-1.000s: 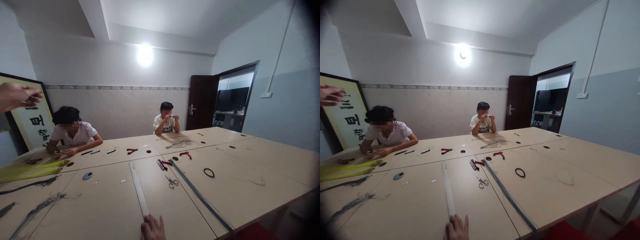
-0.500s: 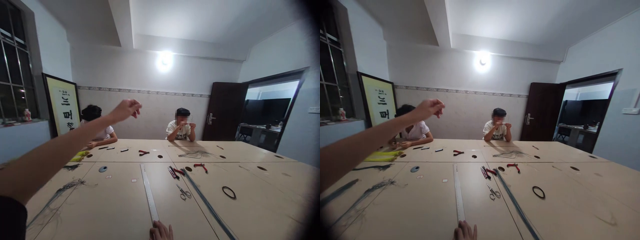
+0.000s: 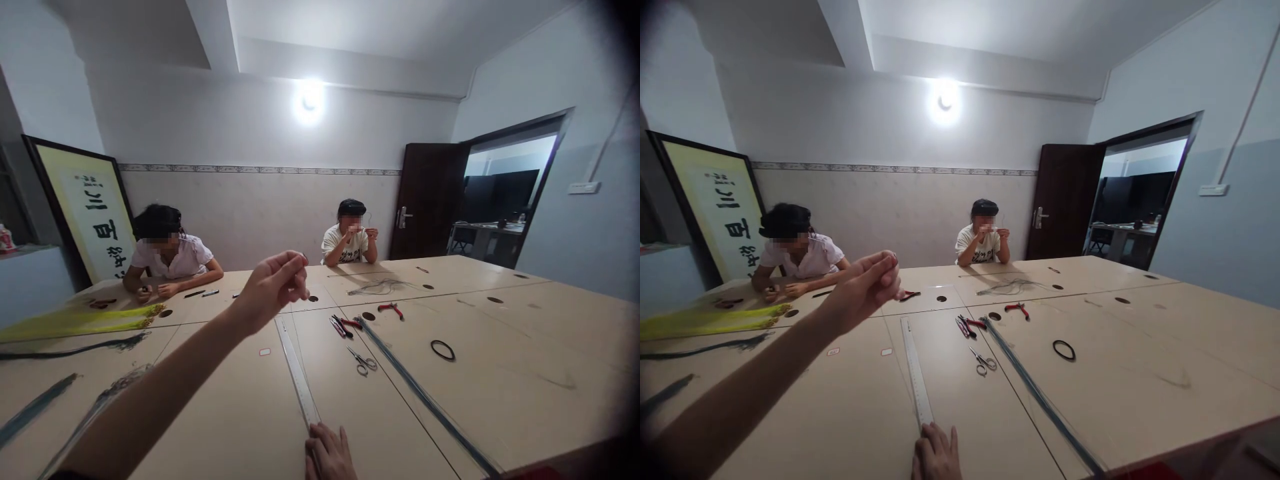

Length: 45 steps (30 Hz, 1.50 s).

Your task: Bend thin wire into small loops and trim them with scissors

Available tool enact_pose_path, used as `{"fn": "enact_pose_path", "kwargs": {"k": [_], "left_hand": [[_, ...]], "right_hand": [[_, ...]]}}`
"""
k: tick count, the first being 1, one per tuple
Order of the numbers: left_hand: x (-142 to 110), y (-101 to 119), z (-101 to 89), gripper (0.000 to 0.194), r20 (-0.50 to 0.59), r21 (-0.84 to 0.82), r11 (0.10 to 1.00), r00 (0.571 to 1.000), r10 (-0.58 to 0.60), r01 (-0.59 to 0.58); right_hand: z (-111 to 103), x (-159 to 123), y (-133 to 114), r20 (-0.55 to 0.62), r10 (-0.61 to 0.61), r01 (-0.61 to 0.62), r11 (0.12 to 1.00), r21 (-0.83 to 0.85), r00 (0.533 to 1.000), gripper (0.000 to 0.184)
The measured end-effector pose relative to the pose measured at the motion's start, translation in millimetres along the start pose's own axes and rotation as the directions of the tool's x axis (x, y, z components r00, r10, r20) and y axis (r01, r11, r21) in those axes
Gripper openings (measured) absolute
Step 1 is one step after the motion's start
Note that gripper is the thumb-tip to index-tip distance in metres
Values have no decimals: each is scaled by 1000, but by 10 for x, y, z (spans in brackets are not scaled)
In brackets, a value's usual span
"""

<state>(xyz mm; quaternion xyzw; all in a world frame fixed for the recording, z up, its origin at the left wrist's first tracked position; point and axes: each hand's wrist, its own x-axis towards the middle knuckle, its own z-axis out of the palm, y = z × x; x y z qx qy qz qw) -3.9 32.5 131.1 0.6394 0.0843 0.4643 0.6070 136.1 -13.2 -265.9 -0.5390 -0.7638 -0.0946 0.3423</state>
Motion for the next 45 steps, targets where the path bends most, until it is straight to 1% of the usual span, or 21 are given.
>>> {"fn": "enact_pose_path", "kwargs": {"k": [3,5,7,9,12,15,17,19,20,22,23,24,26,28,29,30,32,35,38,41,45], "left_hand": [[-224,-49,188,25,37,-177,983,998,-45,51],[-352,-64,304,24,75,-251,964,995,-69,86],[-450,-87,387,22,119,-286,953,990,-73,104],[-518,-124,430,19,146,-283,954,988,-56,96],[-570,-192,447,18,144,-211,977,990,-10,41],[-588,-250,460,17,127,-83,996,991,34,-24],[-599,-279,484,15,110,40,996,991,78,-82],[-612,-308,515,12,96,205,964,984,153,-170],[-617,-326,529,11,95,297,928,974,204,-223],[-616,-376,548,12,131,478,806,936,327,-349],[-608,-406,551,13,173,552,720,902,395,-421],[-594,-439,549,15,231,608,619,857,460,-496],[-559,-505,534,17,374,660,405,744,554,-633],[-526,-557,510,18,507,656,215,633,585,-724],[-515,-573,497,18,561,645,137,588,583,-752],[-507,-581,484,18,607,633,70,550,574,-771],[-502,-574,461,18,677,611,-38,497,543,-791],[-508,-527,443,20,752,582,-142,463,470,-801],[-508,-485,441,19,798,551,-204,438,414,-809],[-500,-473,444,19,819,528,-229,419,392,-818],[-494,-477,449,17,827,515,-213,417,376,-830]], "right_hand": [[-92,19,25,35,-29,26,998,58,999,13],[-151,32,13,41,-16,12,995,94,999,13],[-205,43,-31,36,5,-10,991,135,999,13],[-259,60,-102,19,39,-41,982,186,999,11],[-364,123,-218,-24,113,-101,951,291,993,10],[-578,267,-280,-71,219,-169,889,426,973,16],[-838,412,-294,-96,298,-210,834,511,950,22],[-1208,580,-317,-112,342,-216,781,586,933,25],[-1426,666,-339,-124,353,-206,759,618,927,25],[-1885,821,-408,-156,344,-151,715,683,926,24],[-2106,886,-450,-190,334,-105,695,711,923,24],[-2306,943,-493,-216,326,-68,677,733,920,24],[-2618,1029,-566,-240,314,-16,637,771,918,24],[-2798,1089,-603,-213,300,-9,597,802,930,25],[-2846,1109,-607,-190,294,-16,578,816,937,26],[-2873,1124,-606,-167,291,-27,560,828,942,27],[-2893,1135,-598,-135,296,-46,531,846,946,30],[-2902,1111,-605,-100,320,-82,509,857,942,31],[-2914,1068,-633,-64,338,-124,507,853,939,27],[-2905,1046,-636,-30,350,-158,496,854,936,22],[-2850,1059,-588,8,347,-181,468,865,938,20]]}}
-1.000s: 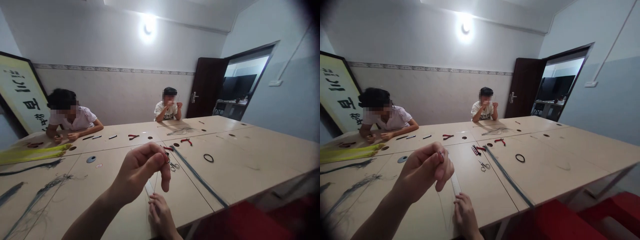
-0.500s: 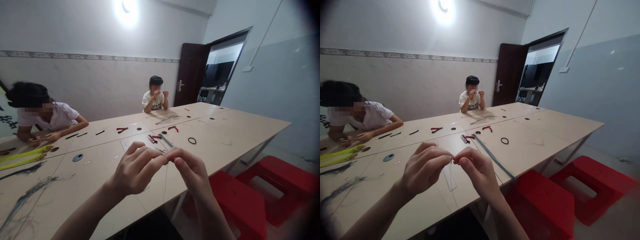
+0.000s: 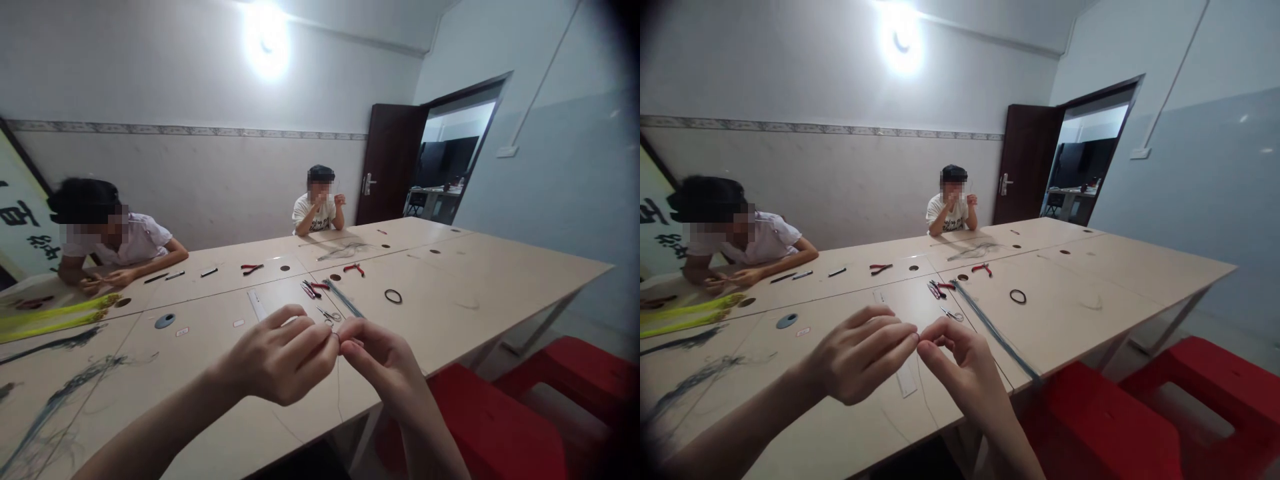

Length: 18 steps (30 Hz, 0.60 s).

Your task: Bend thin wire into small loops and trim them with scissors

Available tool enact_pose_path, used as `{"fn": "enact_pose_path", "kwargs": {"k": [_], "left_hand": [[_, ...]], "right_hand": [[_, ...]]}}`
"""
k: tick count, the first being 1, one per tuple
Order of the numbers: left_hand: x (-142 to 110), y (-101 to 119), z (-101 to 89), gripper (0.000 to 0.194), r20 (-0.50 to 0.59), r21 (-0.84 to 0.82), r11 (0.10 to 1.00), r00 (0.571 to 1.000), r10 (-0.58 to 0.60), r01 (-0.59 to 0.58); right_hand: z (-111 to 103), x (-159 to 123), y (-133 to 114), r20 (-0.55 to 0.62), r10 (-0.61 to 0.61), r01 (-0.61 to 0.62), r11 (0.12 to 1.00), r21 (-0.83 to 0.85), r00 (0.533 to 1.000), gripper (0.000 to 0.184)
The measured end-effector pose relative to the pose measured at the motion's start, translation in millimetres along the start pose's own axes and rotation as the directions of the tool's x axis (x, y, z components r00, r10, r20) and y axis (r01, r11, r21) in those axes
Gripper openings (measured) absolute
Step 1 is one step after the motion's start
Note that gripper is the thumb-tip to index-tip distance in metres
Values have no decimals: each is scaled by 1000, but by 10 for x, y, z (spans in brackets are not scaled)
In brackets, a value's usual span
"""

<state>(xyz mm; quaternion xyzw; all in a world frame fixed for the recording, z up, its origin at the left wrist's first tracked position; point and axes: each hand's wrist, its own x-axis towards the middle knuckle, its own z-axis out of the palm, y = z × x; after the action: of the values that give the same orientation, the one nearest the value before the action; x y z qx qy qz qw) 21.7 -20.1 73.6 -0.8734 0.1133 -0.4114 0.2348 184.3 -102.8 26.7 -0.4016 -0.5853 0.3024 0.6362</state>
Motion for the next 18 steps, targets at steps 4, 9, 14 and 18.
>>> {"fn": "enact_pose_path", "kwargs": {"k": [4,9,14,18], "left_hand": [[2,11,4,18,3,-24,1000,1000,-7,7],[-19,9,32,21,1,-114,992,999,-46,46],[-143,2,112,19,24,-316,935,986,-162,162],[-346,169,297,55,156,-504,670,821,-550,545]], "right_hand": [[-9,29,92,3,21,-21,1000,10,1000,22],[-8,22,221,-29,80,-80,997,15,996,29],[37,-4,346,-116,96,-98,995,-12,989,36],[98,-53,503,-250,17,-42,995,-95,968,31]]}}
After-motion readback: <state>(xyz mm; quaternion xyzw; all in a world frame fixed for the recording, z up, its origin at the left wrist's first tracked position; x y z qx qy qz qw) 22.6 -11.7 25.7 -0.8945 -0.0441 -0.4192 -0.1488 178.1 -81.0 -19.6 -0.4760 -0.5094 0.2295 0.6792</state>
